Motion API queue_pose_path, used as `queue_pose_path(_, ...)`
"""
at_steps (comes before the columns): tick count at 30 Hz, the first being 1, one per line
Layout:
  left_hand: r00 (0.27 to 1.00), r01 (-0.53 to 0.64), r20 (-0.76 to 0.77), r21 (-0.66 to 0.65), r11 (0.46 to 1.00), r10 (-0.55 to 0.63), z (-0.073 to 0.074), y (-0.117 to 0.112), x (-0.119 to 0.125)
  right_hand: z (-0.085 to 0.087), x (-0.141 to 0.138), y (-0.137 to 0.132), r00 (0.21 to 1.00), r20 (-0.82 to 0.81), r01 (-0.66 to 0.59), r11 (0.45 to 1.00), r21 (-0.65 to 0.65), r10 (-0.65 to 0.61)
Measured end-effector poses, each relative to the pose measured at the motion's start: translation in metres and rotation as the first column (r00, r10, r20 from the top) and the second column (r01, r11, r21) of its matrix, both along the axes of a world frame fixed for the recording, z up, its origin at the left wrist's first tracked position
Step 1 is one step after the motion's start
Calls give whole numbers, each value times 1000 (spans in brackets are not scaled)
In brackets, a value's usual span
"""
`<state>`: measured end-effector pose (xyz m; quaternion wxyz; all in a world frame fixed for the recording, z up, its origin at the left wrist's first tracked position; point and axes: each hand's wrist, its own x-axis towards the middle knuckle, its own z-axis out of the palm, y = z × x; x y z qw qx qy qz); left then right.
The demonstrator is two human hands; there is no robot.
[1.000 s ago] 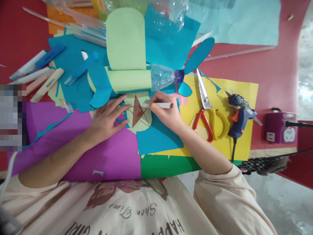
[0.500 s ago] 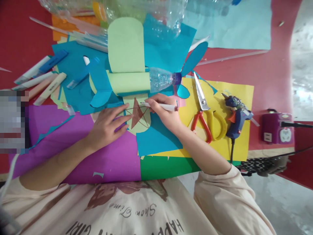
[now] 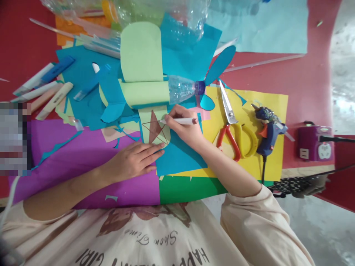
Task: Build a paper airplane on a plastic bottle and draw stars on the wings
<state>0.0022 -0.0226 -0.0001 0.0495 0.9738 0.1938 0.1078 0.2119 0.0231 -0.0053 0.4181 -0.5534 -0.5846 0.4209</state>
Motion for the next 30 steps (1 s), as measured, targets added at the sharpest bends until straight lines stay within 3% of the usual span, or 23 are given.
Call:
queue_pose_path(11,1000,-6,-5,-63,998,6,0,2,-1,-1,0,-2,998,49,-30,999,-17,31)
queue_pose_path(30,1000,-6,-7,-63,998,5,-1,1,-1,-1,0,-2,999,22,31,999,-34,-30)
